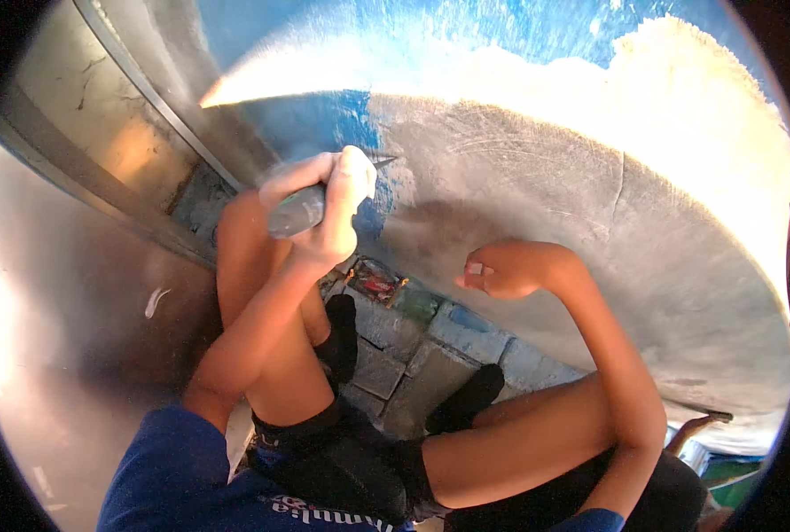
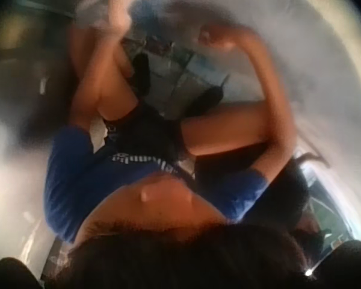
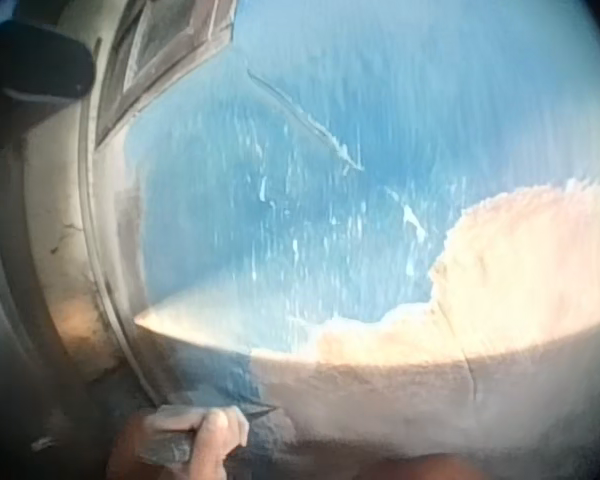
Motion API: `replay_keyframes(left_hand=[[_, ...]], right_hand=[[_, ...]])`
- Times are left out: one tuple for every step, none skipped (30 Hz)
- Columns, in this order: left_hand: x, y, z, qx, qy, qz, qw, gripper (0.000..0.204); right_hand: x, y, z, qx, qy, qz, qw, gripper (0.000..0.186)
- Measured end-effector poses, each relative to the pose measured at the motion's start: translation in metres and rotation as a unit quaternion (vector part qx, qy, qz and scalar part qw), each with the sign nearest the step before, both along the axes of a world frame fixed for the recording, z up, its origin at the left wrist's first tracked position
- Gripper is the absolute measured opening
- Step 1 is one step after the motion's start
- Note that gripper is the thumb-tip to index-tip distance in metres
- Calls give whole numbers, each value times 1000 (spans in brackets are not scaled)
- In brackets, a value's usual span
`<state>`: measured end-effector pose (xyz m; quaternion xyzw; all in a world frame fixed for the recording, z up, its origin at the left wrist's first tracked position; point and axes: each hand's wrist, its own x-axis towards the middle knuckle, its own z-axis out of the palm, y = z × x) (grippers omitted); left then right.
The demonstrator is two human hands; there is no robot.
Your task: The person scrapes blue paint and plaster from a concrete wall using a hand-held scraper, occasionally pouring water from a plastic bottle to wet the surface.
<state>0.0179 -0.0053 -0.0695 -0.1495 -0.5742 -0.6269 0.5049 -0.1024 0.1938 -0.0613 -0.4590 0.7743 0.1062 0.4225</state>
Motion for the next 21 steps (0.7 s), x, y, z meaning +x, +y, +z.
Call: replay_keyframes(left_hand=[[-1, 1, -4, -36, -29, 43, 998, 35], [-1, 2, -7, -72, -58, 85, 992, 35], [0, 1, -4, -128, -71, 110, 983, 31], [1, 2, -1, -129, -72, 111, 983, 31], [1, 4, 4, -149, -42, 103, 983, 29], [2, 6, 8, -168, -13, 93, 981, 27], [4, 6, 12, -185, 2, 79, 980, 25], [2, 7, 10, -184, 1, 77, 980, 25], [1, 6, 7, -200, 11, 96, 975, 26], [-1, 6, 3, -215, 21, 115, 969, 28], [-4, 5, -3, -220, 20, 102, 970, 30], [-5, 7, -2, -222, 22, 100, 970, 30], [-4, 10, -1, -250, 21, 89, 964, 27], [-3, 11, 1, -279, 20, 78, 957, 24], [-3, 10, 2, -273, 46, 63, 959, 24], [-2, 9, 3, -273, 46, 61, 959, 24], [-2, 8, 6, -272, 51, 66, 959, 24], [-1, 8, 7, -271, 54, 73, 958, 24], [-2, 7, 3, -278, 25, 93, 956, 24], [-2, 8, 0, -278, 23, 92, 956, 24], [-4, 9, -1, -287, 29, 88, 953, 23]], right_hand=[[0, -2, -3, 0, -5, 15, 1000, 42], [1, -1, -5, 1, -8, 16, 1000, 42], [1, -2, -3, -4, -3, 28, 1000, 41], [1, -2, -1, -8, 3, 38, 999, 40], [0, -4, -2, -9, 3, 39, 999, 40], [0, -8, -4, 6, -6, 41, 999, 40], [-1, -9, -6, 21, -15, 42, 999, 40], [-2, -8, -8, 22, -17, 40, 999, 40], [-2, -9, -12, -6, -11, 46, 999, 41], [-1, -10, -15, -34, -5, 53, 998, 42], [-1, -12, -18, -35, -8, 53, 998, 42], [-3, -11, -17, -26, -4, 61, 998, 42], [-4, -10, -16, -17, 1, 68, 998, 43], [-3, -9, -15, -19, 3, 66, 998, 43], [-2, -8, -17, -17, 6, 56, 998, 44], [0, -9, -19, -15, 10, 45, 999, 45], [-1, -10, -18, -15, 9, 42, 999, 45], [0, -14, -14, -9, 9, 47, 999, 47], [0, -15, -12, -2, 8, 51, 999, 49], [0, -15, -15, -2, 6, 51, 999, 49], [-2, -13, -17, -1, 4, 56, 998, 50]])
